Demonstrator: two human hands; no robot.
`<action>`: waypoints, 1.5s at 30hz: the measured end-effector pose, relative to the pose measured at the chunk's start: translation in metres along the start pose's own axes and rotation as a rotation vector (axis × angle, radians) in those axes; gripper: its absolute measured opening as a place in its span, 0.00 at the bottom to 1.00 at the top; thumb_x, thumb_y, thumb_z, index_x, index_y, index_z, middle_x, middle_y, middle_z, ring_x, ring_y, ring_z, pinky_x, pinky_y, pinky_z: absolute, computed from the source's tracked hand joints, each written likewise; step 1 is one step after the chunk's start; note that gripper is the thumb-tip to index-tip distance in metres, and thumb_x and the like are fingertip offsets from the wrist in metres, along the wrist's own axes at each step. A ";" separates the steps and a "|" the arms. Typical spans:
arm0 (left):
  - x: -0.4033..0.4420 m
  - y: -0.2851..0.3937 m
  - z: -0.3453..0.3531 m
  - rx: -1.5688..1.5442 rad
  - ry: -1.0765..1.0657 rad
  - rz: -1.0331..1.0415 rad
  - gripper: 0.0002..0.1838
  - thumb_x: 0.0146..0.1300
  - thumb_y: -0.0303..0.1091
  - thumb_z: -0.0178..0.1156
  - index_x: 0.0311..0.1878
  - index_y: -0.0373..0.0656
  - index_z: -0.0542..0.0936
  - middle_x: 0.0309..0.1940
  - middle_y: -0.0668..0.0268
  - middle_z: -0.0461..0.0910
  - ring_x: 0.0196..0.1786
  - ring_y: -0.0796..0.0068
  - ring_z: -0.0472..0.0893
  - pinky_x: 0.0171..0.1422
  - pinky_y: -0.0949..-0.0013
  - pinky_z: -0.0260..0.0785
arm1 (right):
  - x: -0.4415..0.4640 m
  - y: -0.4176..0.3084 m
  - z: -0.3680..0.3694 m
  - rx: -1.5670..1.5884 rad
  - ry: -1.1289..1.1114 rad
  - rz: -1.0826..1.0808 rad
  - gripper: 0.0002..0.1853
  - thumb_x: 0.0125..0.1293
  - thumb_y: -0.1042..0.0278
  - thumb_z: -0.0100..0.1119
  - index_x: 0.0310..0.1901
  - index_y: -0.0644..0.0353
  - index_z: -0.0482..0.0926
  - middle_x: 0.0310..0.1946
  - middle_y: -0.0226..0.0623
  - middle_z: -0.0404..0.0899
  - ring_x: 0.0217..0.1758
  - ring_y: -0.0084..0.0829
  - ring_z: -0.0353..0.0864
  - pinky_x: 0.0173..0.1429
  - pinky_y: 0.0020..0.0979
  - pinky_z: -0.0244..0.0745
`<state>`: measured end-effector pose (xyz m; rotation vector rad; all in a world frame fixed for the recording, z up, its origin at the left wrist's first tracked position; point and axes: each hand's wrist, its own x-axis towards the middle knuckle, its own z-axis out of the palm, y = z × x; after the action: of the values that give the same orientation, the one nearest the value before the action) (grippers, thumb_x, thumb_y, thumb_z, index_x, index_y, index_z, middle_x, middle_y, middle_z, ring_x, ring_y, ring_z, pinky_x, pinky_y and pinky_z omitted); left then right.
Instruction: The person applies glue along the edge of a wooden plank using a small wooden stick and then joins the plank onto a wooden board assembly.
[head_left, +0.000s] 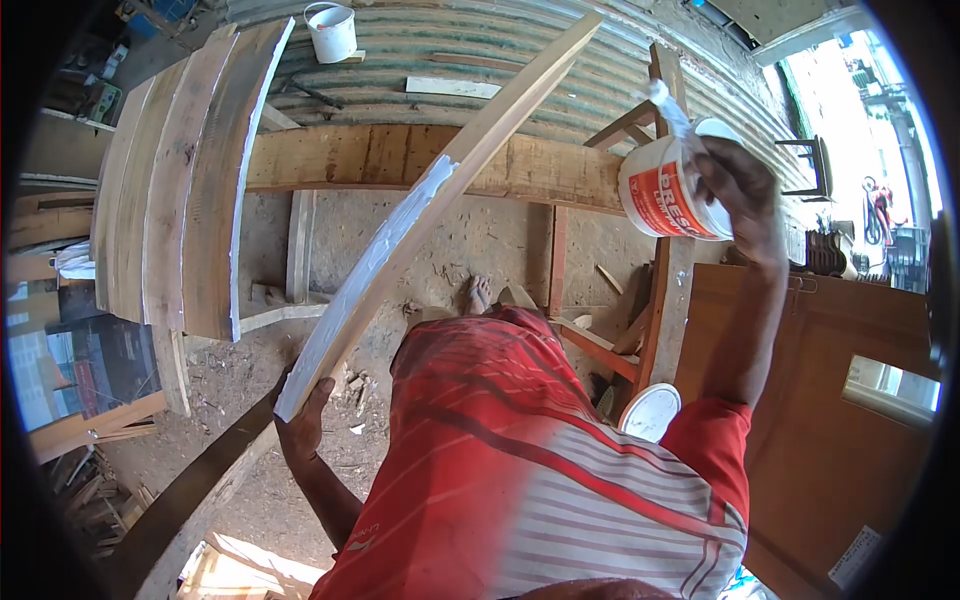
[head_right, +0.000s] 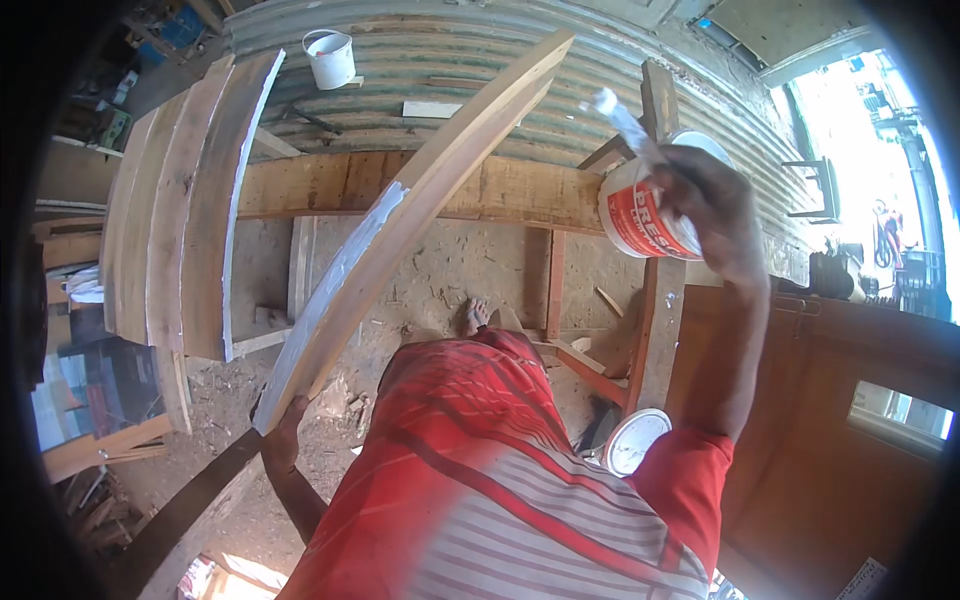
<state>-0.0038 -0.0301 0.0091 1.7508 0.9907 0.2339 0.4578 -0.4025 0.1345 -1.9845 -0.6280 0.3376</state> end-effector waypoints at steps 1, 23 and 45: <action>0.000 0.003 0.000 -0.003 -0.014 0.000 0.23 0.63 0.29 0.75 0.59 0.33 0.82 0.45 0.62 0.86 0.48 0.73 0.82 0.55 0.67 0.76 | 0.011 -0.004 0.016 -0.095 0.010 -0.015 0.17 0.75 0.67 0.65 0.60 0.66 0.83 0.38 0.33 0.87 0.32 0.19 0.82 0.36 0.24 0.77; 0.001 0.023 0.005 -0.147 -0.037 -0.001 0.24 0.62 0.30 0.75 0.60 0.33 0.82 0.45 0.62 0.87 0.47 0.73 0.83 0.55 0.67 0.76 | 0.042 -0.028 0.123 -0.457 -0.008 -0.266 0.13 0.71 0.73 0.63 0.56 0.62 0.85 0.46 0.47 0.87 0.42 0.42 0.89 0.47 0.38 0.81; 0.002 0.011 0.003 -0.045 -0.029 0.096 0.23 0.63 0.30 0.74 0.59 0.33 0.82 0.45 0.62 0.86 0.47 0.72 0.83 0.54 0.67 0.76 | 0.080 -0.001 0.086 -0.395 -0.044 -0.267 0.13 0.70 0.73 0.63 0.54 0.63 0.86 0.42 0.45 0.86 0.42 0.36 0.89 0.49 0.37 0.81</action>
<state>0.0051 -0.0314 0.0171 1.7576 0.8754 0.2887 0.4821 -0.2939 0.0965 -2.2321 -1.0390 0.0976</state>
